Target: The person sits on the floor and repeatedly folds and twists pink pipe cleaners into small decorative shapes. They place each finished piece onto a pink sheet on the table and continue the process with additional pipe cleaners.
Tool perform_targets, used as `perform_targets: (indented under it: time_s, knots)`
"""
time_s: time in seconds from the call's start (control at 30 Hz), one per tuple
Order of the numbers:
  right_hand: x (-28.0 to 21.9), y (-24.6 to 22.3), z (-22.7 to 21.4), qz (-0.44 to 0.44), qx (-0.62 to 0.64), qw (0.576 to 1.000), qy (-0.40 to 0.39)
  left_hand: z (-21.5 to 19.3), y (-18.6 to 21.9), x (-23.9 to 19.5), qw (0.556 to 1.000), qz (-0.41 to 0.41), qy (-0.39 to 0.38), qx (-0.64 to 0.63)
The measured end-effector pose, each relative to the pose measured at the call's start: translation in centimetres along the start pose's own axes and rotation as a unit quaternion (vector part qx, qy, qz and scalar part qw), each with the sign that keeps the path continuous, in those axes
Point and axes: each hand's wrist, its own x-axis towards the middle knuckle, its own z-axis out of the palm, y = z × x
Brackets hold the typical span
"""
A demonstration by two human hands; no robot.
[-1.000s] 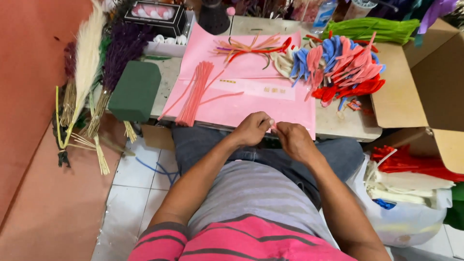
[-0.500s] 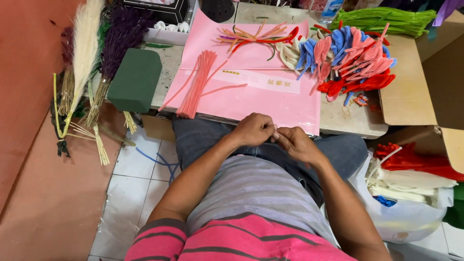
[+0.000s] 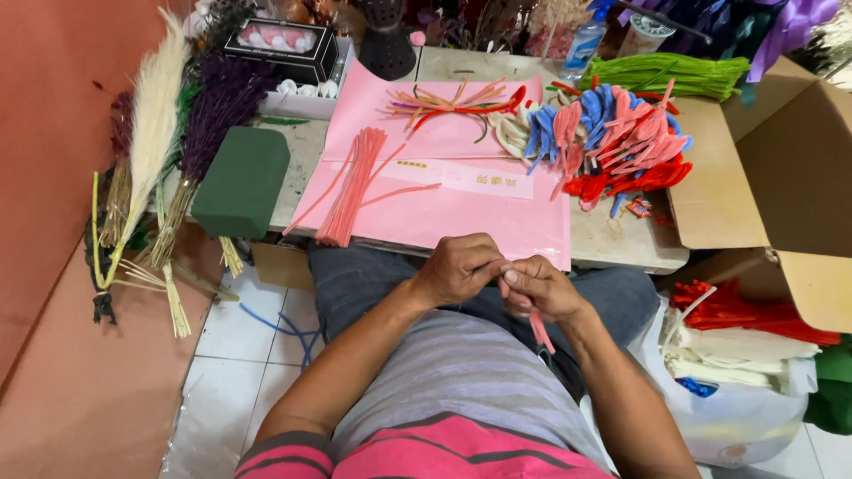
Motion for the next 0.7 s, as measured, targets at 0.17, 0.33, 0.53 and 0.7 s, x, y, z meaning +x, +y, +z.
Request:
perform_targets:
  time_s: [0.17,0.33,0.53,0.7]
  knots:
    - [0.3,0.3,0.5,-0.010,0.023,1.000,0.010,0.3,0.4,0.4,1.000,0.008,0.030,0.003]
    - [0.7,-1.6,2.9,-0.003,0.000,1.000,0.031,-0.1,-1.1,0.5,0.999,-0.007,0.043,-0.024]
    - [1.6,-1.9,3.9,-0.039,-0.130,0.985,0.105,0.7,-3.1,0.0,0.992,-0.070,0.106,-0.029]
    - [2.3,-0.3,2.2,-0.036,-0.291,0.938,0.187,1.0,-2.4,0.1,0.978,-0.147,0.120,-0.084]
